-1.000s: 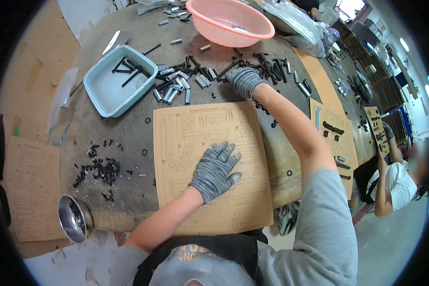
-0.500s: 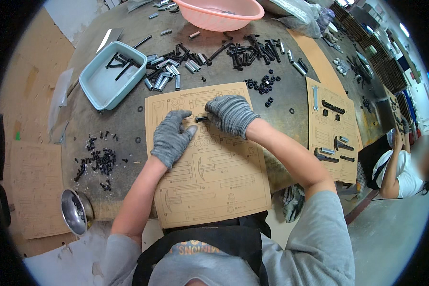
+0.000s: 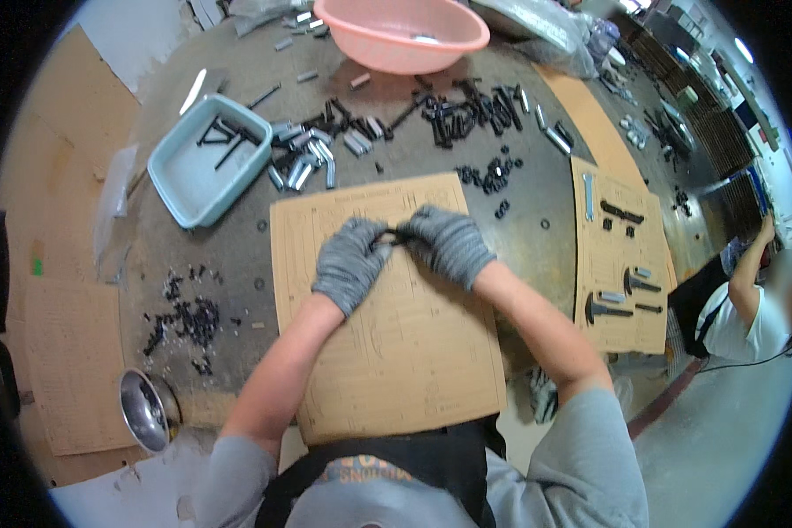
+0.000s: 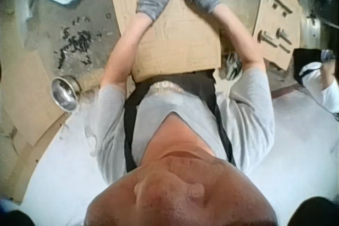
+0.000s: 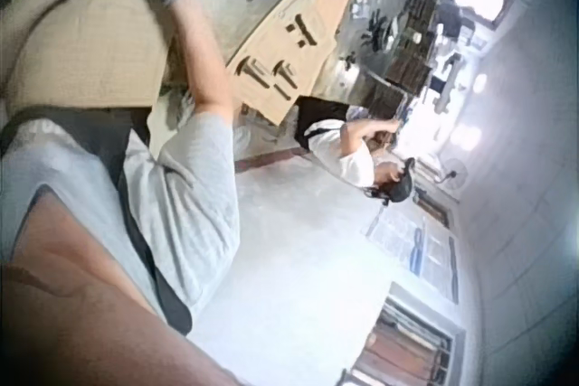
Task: The person assembles small mechanical parts on a cardboard template at a workbench. They pick up cylindrical rods, nuts, and washers, then use a wrench to tighten the components together before placing the finished assemblies on the table.
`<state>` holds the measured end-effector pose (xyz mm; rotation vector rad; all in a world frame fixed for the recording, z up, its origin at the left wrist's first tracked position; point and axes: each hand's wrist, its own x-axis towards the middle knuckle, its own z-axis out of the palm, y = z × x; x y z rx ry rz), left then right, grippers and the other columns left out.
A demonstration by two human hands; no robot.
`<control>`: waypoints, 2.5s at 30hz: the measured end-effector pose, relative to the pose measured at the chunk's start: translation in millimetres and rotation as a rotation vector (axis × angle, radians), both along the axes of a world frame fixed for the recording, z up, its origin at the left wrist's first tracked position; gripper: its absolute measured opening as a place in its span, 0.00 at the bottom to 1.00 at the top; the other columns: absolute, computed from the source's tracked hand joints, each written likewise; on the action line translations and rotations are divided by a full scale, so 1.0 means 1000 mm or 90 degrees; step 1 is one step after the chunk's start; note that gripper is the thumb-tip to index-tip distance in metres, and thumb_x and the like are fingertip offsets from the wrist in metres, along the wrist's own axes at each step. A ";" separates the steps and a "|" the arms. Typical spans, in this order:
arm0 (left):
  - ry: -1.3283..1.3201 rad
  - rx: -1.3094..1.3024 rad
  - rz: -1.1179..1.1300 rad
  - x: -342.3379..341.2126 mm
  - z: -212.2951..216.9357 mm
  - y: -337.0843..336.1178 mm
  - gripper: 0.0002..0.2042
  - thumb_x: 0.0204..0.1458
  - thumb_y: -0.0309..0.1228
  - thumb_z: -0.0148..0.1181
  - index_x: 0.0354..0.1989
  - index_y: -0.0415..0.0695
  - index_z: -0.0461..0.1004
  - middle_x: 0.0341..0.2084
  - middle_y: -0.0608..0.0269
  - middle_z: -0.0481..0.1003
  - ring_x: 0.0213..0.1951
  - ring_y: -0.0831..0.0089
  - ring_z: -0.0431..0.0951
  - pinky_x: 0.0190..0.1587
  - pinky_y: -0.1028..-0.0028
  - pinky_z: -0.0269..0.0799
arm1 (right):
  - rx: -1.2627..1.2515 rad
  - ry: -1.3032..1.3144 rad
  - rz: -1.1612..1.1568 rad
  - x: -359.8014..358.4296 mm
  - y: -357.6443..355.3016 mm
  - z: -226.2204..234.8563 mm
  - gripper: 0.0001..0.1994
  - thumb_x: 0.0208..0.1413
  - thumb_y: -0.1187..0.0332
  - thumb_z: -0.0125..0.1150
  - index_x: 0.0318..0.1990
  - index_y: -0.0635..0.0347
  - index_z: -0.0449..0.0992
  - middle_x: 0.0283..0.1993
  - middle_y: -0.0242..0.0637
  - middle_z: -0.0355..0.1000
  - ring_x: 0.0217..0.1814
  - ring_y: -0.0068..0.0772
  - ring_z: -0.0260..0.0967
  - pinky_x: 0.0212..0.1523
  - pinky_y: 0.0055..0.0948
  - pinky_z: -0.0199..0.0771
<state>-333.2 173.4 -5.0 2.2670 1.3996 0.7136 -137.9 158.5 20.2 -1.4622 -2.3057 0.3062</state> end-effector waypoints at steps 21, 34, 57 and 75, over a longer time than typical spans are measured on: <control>-0.025 -0.034 -0.041 -0.003 0.013 0.000 0.16 0.49 0.40 0.60 0.43 0.45 0.75 0.36 0.58 0.75 0.38 0.61 0.77 0.41 0.65 0.73 | -0.101 -0.269 -0.212 -0.051 0.265 0.011 0.16 0.44 0.59 0.57 0.36 0.60 0.81 0.39 0.51 0.76 0.43 0.51 0.75 0.44 0.42 0.74; -0.045 -0.028 -0.051 -0.005 0.017 0.001 0.12 0.50 0.38 0.60 0.40 0.46 0.76 0.34 0.60 0.75 0.35 0.61 0.77 0.39 0.66 0.74 | -0.184 -0.256 -0.182 -0.058 0.242 0.027 0.18 0.37 0.60 0.66 0.38 0.57 0.81 0.38 0.45 0.78 0.41 0.45 0.76 0.43 0.38 0.74; -0.080 -0.056 -0.063 0.003 0.018 -0.001 0.12 0.50 0.39 0.59 0.39 0.48 0.77 0.35 0.58 0.75 0.38 0.60 0.77 0.41 0.64 0.74 | -0.083 -0.337 -0.240 0.015 0.207 -0.008 0.12 0.42 0.63 0.60 0.32 0.58 0.81 0.35 0.50 0.76 0.37 0.50 0.75 0.39 0.39 0.75; -0.060 -0.015 -0.004 -0.110 0.037 -0.011 0.11 0.52 0.32 0.58 0.41 0.43 0.77 0.35 0.53 0.78 0.39 0.58 0.78 0.44 0.65 0.73 | -0.008 -0.156 0.005 -0.101 0.007 0.046 0.06 0.44 0.67 0.60 0.30 0.56 0.77 0.27 0.42 0.73 0.30 0.46 0.73 0.33 0.40 0.73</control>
